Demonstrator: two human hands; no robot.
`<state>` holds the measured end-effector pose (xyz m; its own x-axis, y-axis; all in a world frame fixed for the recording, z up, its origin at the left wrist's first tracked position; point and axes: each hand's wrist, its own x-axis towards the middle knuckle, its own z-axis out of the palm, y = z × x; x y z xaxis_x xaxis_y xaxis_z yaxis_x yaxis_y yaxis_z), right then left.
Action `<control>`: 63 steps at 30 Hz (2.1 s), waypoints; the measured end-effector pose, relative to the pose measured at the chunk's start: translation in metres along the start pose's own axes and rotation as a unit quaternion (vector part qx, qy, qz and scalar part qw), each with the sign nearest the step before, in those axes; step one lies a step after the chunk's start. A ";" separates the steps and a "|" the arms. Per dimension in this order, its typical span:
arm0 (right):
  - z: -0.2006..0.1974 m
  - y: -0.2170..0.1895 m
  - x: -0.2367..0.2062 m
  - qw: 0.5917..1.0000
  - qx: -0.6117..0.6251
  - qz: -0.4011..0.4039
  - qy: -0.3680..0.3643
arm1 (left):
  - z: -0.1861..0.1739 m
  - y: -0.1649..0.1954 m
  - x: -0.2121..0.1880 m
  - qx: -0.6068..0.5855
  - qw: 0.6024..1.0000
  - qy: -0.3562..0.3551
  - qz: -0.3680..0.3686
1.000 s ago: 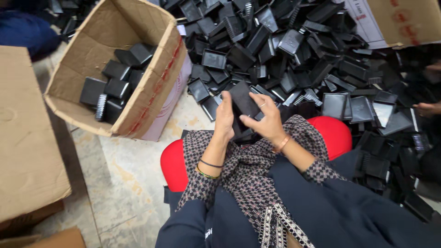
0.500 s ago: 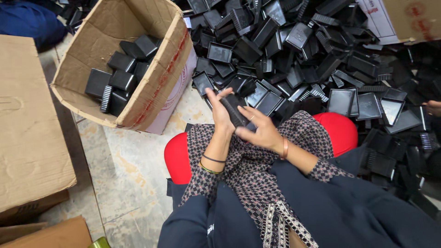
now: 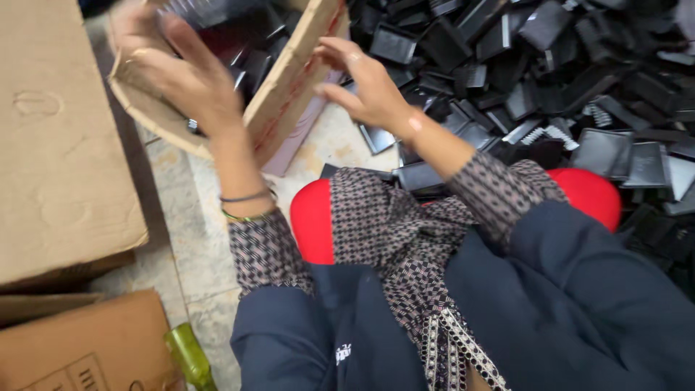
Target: The person sits on a red stool and repeatedly picks up small black plastic components from a large pile on the floor. They inspect each piece by turning it over in their hands and then place it into a cardboard box to their left. The process continues with many identical parts.
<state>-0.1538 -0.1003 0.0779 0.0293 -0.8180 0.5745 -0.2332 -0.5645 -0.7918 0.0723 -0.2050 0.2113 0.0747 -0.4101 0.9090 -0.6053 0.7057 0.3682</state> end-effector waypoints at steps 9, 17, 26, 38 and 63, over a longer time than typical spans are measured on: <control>0.112 0.111 -0.029 0.882 -0.278 0.106 -0.365 | -0.121 -0.114 -0.276 0.161 0.658 -0.516 -0.525; 0.089 0.134 -0.069 0.881 -0.219 0.296 -0.297 | -0.060 -0.098 -0.315 -0.455 0.636 -0.442 -0.440; 0.012 0.071 -0.091 0.972 -0.192 0.012 -0.133 | 0.057 -0.037 -0.253 -0.389 0.250 -0.273 -0.844; -0.006 0.081 -0.122 0.850 -0.371 0.309 -0.213 | 0.005 -0.024 -0.269 -0.539 0.420 -0.092 -0.724; -0.047 -0.101 -0.153 0.959 -0.067 0.252 0.109 | 0.058 0.142 -0.238 -0.444 0.588 -0.263 -0.623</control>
<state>-0.1806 0.0873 0.0793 -0.3211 -0.9321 0.1677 -0.2881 -0.0726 -0.9548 -0.0778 -0.0408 0.0355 -0.3751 -0.8851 -0.2754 0.3290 -0.4049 0.8531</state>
